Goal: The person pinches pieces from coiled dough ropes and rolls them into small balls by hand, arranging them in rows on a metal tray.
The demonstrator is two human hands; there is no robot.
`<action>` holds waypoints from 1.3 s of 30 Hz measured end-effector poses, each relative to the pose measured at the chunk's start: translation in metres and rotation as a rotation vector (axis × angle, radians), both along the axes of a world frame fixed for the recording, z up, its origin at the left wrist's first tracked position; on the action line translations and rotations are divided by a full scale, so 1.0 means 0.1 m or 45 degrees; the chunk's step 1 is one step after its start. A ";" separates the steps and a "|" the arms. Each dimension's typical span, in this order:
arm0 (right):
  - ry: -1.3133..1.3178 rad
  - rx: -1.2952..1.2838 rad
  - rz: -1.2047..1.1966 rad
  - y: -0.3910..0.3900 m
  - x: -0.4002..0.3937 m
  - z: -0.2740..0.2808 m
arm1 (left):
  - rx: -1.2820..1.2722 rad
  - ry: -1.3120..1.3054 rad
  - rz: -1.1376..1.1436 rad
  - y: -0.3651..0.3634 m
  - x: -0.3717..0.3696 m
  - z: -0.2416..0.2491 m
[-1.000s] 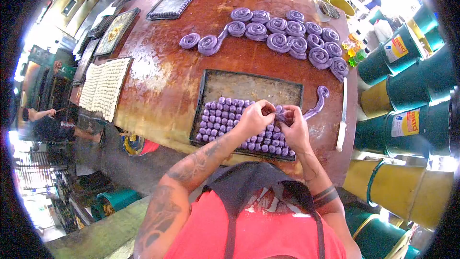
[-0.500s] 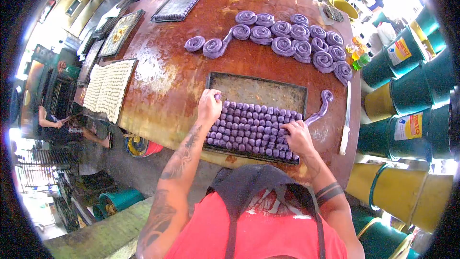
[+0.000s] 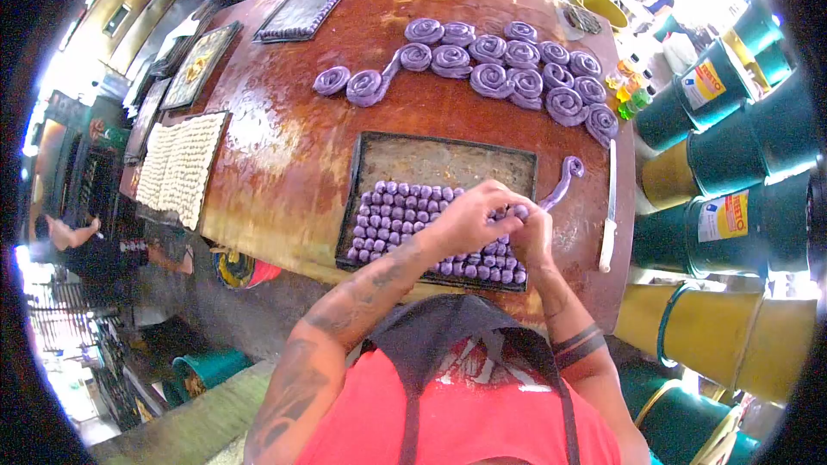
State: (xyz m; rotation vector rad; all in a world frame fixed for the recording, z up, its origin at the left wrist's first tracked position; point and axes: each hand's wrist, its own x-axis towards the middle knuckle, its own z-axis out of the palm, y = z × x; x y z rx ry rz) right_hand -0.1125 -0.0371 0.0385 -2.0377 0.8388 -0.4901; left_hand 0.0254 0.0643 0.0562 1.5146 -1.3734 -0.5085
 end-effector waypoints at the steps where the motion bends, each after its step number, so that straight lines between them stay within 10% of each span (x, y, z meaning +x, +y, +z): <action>1: -0.123 -0.129 0.114 0.06 0.00 0.03 | -0.100 -0.104 -0.002 -0.01 -0.05 0.03; 10: -0.138 -0.107 0.170 0.17 0.03 -0.23 | 0.343 0.828 0.272 0.16 -0.11 -0.54; 15: 0.134 0.094 0.464 -0.04 -0.07 -0.16 | 0.269 -0.237 0.535 0.60 0.50 -0.64; 19: 0.130 -0.439 0.699 -0.17 -0.23 -0.51 | 0.097 -0.445 1.073 1.07 1.22 -0.89; 23: 0.165 -0.545 0.587 -0.32 -0.28 -0.49 | 0.555 -0.357 1.003 1.27 1.32 -0.86; 26: -0.577 0.971 -0.137 -0.72 -0.34 -0.45 | 0.778 -0.660 0.915 1.31 1.29 -0.86; 29: -1.387 1.499 -0.168 -1.37 -0.89 0.18 | 0.517 -0.740 1.109 1.26 1.23 -0.85; 33: -1.460 1.025 0.153 -1.36 -1.50 1.19 | 0.329 -0.541 0.873 1.02 0.97 -0.64; 39: -0.524 0.533 -0.553 -0.67 -1.34 0.84 | 0.376 0.036 0.221 0.21 0.08 -0.34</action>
